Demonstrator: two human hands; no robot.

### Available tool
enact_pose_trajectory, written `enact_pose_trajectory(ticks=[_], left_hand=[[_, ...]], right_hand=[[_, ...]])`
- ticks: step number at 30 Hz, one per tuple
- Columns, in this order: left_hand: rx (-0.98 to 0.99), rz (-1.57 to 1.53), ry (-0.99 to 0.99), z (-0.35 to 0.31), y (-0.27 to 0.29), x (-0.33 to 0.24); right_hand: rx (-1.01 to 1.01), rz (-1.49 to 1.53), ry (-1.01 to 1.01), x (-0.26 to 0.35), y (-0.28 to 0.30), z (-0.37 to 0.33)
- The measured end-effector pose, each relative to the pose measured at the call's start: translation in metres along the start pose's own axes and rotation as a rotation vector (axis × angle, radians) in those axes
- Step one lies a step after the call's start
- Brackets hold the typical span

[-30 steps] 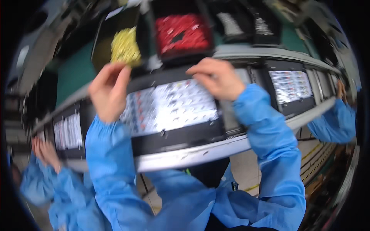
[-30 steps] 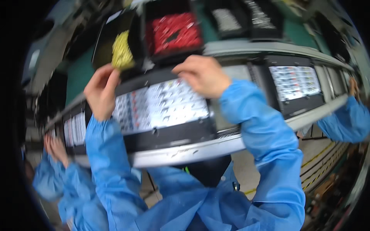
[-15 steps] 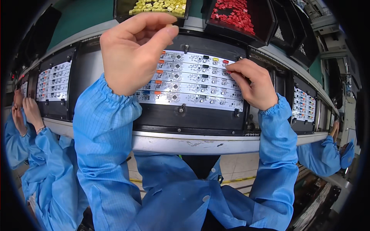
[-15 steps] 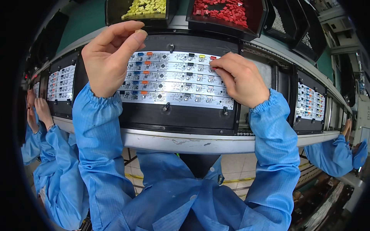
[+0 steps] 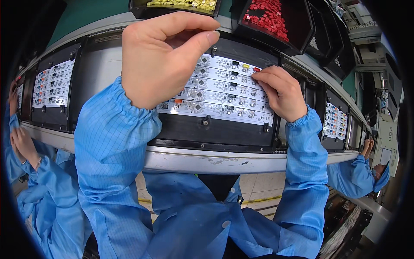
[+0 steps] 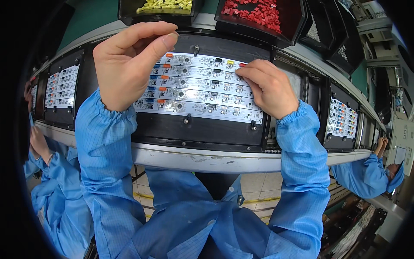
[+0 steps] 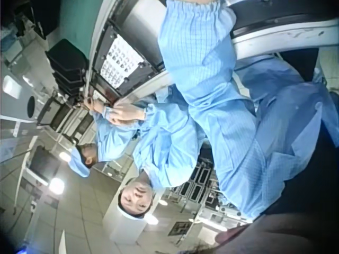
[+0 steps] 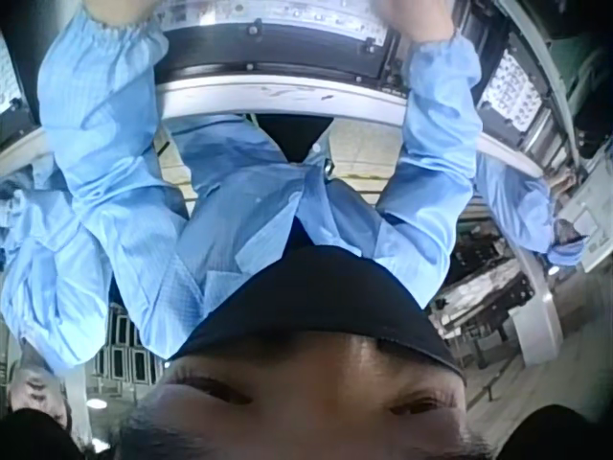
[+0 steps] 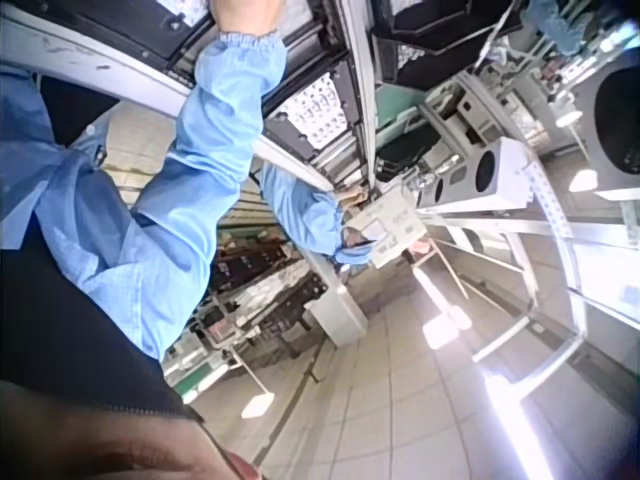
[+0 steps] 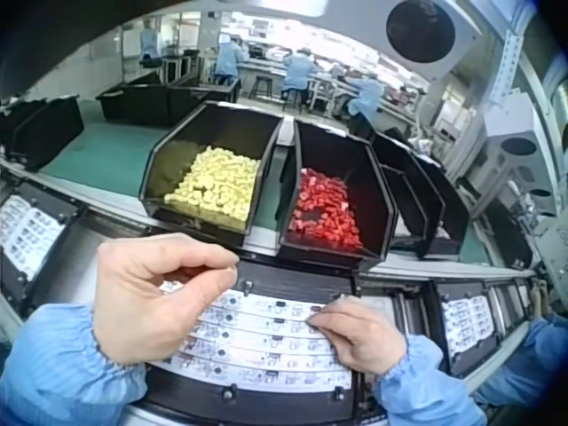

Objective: Manually placing small electronic components onto a printed circuit board at an assembly station.

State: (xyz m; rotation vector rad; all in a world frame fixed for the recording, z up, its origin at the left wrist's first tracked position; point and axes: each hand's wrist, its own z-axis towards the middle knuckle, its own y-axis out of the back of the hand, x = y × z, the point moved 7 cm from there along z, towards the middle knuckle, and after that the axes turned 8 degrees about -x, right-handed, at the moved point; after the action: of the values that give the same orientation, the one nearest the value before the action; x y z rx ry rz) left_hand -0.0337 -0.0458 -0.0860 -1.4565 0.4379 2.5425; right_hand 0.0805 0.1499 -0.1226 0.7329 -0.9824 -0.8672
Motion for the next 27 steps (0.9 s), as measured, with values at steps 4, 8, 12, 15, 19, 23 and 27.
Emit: enact_pose_trajectory(ticks=[4,8,12,15,19,23,27], left_hand=[[0.005,-0.008,-0.001,0.0,0.001,-0.001],[0.003,-0.006,-0.007,-0.001,0.001,-0.001],[0.002,0.004,-0.007,-0.002,0.004,-0.001],[-0.001,0.007,0.0,-0.001,0.006,0.001],[-0.002,-0.006,0.016,0.002,0.002,-0.001],[0.022,0.058,0.031,0.005,-0.001,-0.017],[0.026,0.1,0.219,-0.006,0.009,0.004]], right_hand=[[0.007,-0.028,0.004,0.002,0.0,0.001],[0.024,-0.072,0.043,0.005,-0.001,0.0],[0.031,-0.069,0.018,0.005,-0.004,0.001],[0.02,-0.065,-0.02,0.004,-0.005,0.002],[-0.008,-0.034,-0.023,-0.001,0.003,0.0],[-0.104,-0.072,0.057,-0.009,0.012,-0.013],[-0.079,-0.042,0.078,-0.017,-0.009,-0.013]])
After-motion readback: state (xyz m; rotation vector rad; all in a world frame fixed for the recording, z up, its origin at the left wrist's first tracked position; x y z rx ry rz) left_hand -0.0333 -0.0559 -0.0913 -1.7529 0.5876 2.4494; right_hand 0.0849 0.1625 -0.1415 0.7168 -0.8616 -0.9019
